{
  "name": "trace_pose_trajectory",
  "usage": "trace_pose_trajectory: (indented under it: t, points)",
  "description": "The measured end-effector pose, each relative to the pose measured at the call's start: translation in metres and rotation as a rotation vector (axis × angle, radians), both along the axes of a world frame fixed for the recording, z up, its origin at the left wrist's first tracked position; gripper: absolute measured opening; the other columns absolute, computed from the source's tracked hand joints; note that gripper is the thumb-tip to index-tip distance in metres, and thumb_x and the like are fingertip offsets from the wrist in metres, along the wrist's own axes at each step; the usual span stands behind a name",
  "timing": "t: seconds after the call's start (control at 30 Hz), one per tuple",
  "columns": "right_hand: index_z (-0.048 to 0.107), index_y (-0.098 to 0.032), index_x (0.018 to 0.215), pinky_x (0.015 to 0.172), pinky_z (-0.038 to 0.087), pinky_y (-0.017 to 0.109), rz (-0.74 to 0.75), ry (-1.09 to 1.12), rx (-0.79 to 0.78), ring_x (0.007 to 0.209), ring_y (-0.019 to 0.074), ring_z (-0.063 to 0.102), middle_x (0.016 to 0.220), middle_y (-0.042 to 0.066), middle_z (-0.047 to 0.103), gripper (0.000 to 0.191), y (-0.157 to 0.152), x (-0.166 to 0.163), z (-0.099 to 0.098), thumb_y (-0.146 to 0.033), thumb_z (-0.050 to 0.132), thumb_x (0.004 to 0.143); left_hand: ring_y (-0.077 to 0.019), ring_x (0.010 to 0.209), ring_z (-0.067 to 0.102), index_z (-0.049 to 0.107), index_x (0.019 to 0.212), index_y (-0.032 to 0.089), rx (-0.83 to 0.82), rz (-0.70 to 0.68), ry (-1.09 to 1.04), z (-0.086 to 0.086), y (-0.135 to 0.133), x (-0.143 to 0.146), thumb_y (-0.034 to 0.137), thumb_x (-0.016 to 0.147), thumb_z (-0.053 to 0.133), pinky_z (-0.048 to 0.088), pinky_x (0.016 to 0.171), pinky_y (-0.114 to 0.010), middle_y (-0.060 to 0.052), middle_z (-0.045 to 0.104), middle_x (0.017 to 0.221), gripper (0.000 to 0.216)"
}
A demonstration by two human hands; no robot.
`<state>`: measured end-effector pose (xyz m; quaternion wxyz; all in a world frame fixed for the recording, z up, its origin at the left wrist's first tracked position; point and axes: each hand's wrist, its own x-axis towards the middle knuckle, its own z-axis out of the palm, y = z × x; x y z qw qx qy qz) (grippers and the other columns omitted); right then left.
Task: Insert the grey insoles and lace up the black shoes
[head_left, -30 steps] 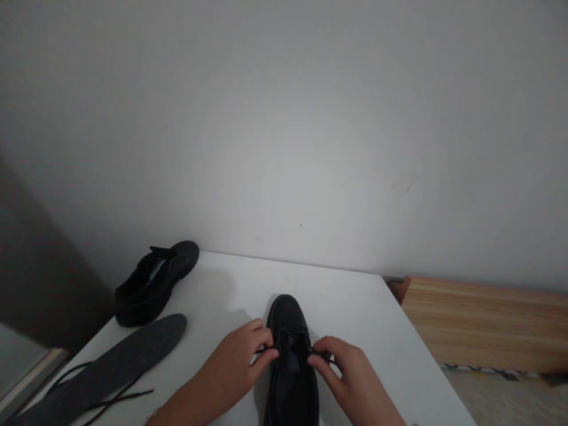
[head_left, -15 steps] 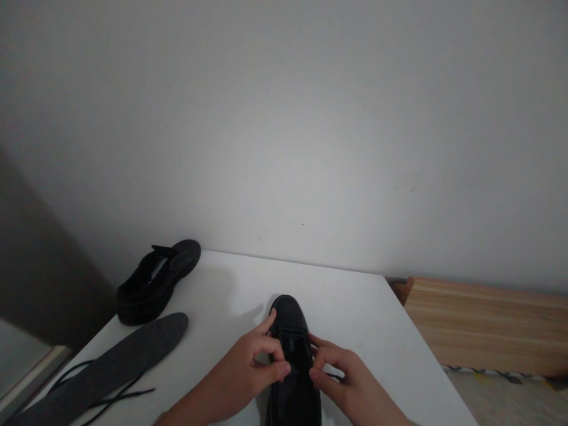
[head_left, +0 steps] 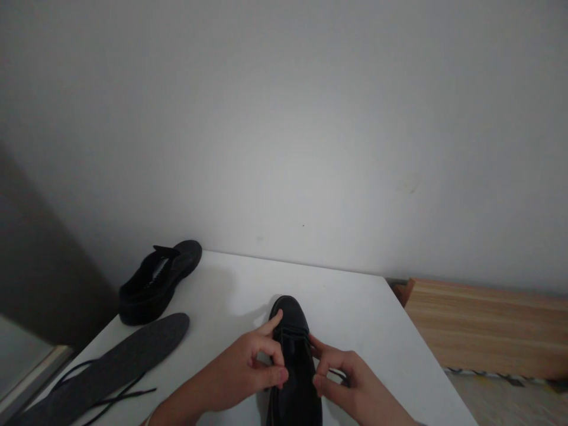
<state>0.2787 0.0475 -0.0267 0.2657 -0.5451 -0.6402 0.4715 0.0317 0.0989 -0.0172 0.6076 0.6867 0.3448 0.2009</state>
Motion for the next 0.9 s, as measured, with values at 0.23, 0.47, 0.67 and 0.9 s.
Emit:
trace_pose_trajectory:
  t: [0.23, 0.47, 0.67, 0.9]
  points:
    - [0.064, -0.021, 0.076, 0.079, 0.05, 0.03, -0.015, -0.325, 0.23, 0.088, 0.0205, 0.067, 0.096, 0.007, 0.07, 0.026, -0.008, -0.008, 0.017, -0.037, 0.054, 0.094, -0.0205, 0.093, 0.061, 0.072, 0.079, 0.021, 0.193, 0.213, 0.165, 0.022, -0.012, 0.006, 0.032, 0.086, 0.064, 0.046, 0.071, -0.027, -0.006, 0.063, 0.101, 0.016]
    - [0.064, -0.021, 0.075, 0.063, 0.045, 0.023, 0.116, -0.131, 0.314, 0.068, 0.0152, 0.06, 0.073, 0.001, 0.065, 0.02, -0.016, -0.027, 0.044, -0.03, 0.058, 0.092, -0.0253, 0.117, 0.058, 0.072, 0.083, 0.021, 0.078, 0.032, -0.043, 0.023, -0.026, 0.007, 0.03, 0.083, 0.069, 0.045, 0.092, -0.031, -0.007, 0.065, 0.125, 0.009]
    - [0.064, -0.02, 0.075, 0.064, 0.046, 0.023, 0.055, -0.043, 0.327, 0.07, 0.0155, 0.059, 0.073, 0.001, 0.063, 0.031, -0.012, -0.027, 0.043, -0.036, 0.052, 0.099, -0.0166, 0.082, 0.062, 0.066, 0.076, 0.019, 0.216, -0.01, -0.087, 0.026, -0.024, 0.013, 0.021, 0.085, 0.064, 0.047, 0.079, -0.026, -0.001, 0.065, 0.085, 0.01]
    - [0.061, -0.027, 0.127, 0.086, 0.051, 0.028, -0.024, 0.063, 0.463, 0.093, 0.0169, 0.065, 0.112, 0.005, 0.068, 0.036, 0.0, -0.027, 0.017, -0.018, 0.053, 0.094, -0.019, 0.092, 0.067, 0.074, 0.084, 0.018, 0.341, -0.069, -0.09, 0.036, -0.022, 0.017, 0.019, 0.088, 0.066, 0.047, 0.088, -0.027, -0.005, 0.073, 0.089, 0.009]
